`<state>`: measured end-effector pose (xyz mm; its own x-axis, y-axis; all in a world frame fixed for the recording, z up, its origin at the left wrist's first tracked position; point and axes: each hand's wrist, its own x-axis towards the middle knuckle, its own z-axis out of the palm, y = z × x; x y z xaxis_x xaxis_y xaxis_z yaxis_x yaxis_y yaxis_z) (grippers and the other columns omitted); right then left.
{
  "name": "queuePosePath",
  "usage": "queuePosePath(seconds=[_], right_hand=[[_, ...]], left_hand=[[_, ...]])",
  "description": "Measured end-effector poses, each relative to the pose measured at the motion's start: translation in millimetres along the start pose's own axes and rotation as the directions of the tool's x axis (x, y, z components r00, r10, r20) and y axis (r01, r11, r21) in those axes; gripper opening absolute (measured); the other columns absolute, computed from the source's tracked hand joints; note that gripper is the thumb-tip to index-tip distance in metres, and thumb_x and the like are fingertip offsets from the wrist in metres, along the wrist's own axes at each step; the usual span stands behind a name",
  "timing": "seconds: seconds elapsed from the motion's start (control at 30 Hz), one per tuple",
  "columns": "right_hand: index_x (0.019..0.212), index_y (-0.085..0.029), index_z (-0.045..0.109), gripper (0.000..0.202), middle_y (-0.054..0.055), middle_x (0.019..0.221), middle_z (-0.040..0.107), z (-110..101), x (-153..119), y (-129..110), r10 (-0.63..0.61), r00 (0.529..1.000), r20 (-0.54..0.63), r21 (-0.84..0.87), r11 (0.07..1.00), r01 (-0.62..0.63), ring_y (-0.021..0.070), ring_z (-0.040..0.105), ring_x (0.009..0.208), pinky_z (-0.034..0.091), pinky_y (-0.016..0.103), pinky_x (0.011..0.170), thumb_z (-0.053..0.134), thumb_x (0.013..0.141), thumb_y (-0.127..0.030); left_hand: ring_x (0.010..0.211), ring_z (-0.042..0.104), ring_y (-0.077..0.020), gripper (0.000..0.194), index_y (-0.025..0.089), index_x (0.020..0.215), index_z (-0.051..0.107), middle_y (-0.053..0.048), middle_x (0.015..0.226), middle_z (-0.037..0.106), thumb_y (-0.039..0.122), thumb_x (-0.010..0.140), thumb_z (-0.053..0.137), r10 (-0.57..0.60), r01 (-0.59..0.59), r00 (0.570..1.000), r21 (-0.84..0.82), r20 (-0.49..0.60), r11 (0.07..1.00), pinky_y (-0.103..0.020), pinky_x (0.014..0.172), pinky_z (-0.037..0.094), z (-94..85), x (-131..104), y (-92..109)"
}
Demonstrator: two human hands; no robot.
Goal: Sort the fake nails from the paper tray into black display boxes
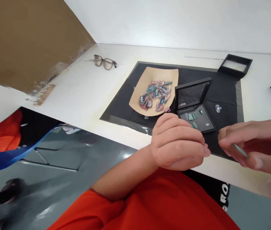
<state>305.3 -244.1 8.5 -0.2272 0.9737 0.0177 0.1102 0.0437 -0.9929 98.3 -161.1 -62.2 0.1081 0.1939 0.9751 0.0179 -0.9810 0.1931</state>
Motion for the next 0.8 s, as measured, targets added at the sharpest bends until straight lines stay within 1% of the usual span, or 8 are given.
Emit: queuePosePath(seconds=[0.1,0.23,0.37,0.5,0.6,0.67,0.73,0.8], right_hand=[[0.102,-0.055,0.093,0.021,0.002,0.064,0.073,-3,0,1,-0.003,1.000,-0.004,-0.020,1.000,0.003,0.0192,0.064,0.059,0.048,0.034,0.052,0.091,0.087,-0.070],[0.100,-0.046,0.094,0.028,0.001,0.067,0.072,-3,1,5,-0.002,1.000,0.022,0.005,1.000,0.002,0.0135,0.057,0.055,0.039,0.029,0.045,0.090,0.088,-0.072],[0.101,-0.042,0.093,0.031,-0.003,0.059,0.062,-3,1,7,-0.025,0.997,0.073,0.068,0.997,0.020,0.0123,0.052,0.053,0.037,0.029,0.047,0.089,0.090,-0.070],[0.093,-0.039,0.091,0.041,-0.003,0.057,0.055,-5,-3,7,0.004,0.998,0.064,0.089,0.996,-0.010,0.0145,0.049,0.055,0.037,0.033,0.050,0.084,0.088,-0.080],[0.086,-0.039,0.090,0.041,0.002,0.065,0.062,-5,-9,6,0.083,0.996,0.039,0.118,0.989,-0.087,0.0184,0.053,0.059,0.038,0.037,0.050,0.086,0.086,-0.080],[0.086,-0.040,0.089,0.035,0.004,0.067,0.064,-5,-11,6,0.106,0.994,0.040,0.142,0.984,-0.111,0.0207,0.055,0.061,0.040,0.038,0.052,0.087,0.089,-0.075],[0.087,-0.041,0.088,0.033,0.002,0.063,0.059,-6,-11,8,0.086,0.995,0.041,0.151,0.984,-0.091,0.0219,0.054,0.063,0.041,0.039,0.055,0.084,0.092,-0.073],[0.091,-0.042,0.086,0.037,0.000,0.061,0.056,-10,-10,12,0.036,0.998,0.057,0.133,0.990,-0.043,0.0224,0.054,0.063,0.043,0.040,0.059,0.078,0.095,-0.077]], left_hand=[[0.063,0.068,-0.0106,0.014,0.026,0.094,0.070,0.008,0.076,0.082,0.018,0.105,0.067,-0.002,0.002,1.000,-0.003,-0.008,1.000,-0.032,0.065,0.051,2.2,0,0],[0.061,0.067,-0.0106,0.014,0.026,0.094,0.070,0.007,0.076,0.082,0.017,0.104,0.067,0.001,-0.001,1.000,-0.006,-0.019,1.000,-0.032,0.065,0.051,4.3,-1,0],[0.062,0.067,-0.0109,0.014,0.026,0.094,0.071,0.007,0.076,0.082,0.018,0.105,0.066,0.001,-0.002,1.000,-0.018,-0.020,1.000,-0.032,0.067,0.051,4.7,-2,0],[0.063,0.067,-0.0111,0.016,0.026,0.094,0.072,0.007,0.076,0.082,0.019,0.106,0.065,0.007,-0.008,0.999,-0.022,-0.038,1.000,-0.032,0.068,0.052,7.8,-4,0],[0.062,0.066,-0.0107,0.016,0.026,0.093,0.072,0.007,0.074,0.080,0.018,0.105,0.064,0.024,-0.026,0.997,-0.036,-0.071,0.999,-0.031,0.065,0.050,11.8,-4,-2],[0.060,0.065,-0.0105,0.015,0.025,0.093,0.072,0.008,0.074,0.080,0.017,0.103,0.064,0.039,-0.043,0.996,-0.041,-0.081,0.998,-0.031,0.063,0.050,13.6,-5,-3],[0.059,0.064,-0.0104,0.015,0.026,0.094,0.072,0.008,0.074,0.080,0.017,0.102,0.063,0.043,-0.046,0.996,-0.037,-0.080,0.998,-0.031,0.063,0.050,14.2,-5,-4],[0.059,0.064,-0.0103,0.016,0.027,0.094,0.072,0.009,0.075,0.080,0.017,0.102,0.061,0.040,-0.042,0.997,-0.031,-0.071,0.999,-0.032,0.063,0.050,13.9,-5,-4]])
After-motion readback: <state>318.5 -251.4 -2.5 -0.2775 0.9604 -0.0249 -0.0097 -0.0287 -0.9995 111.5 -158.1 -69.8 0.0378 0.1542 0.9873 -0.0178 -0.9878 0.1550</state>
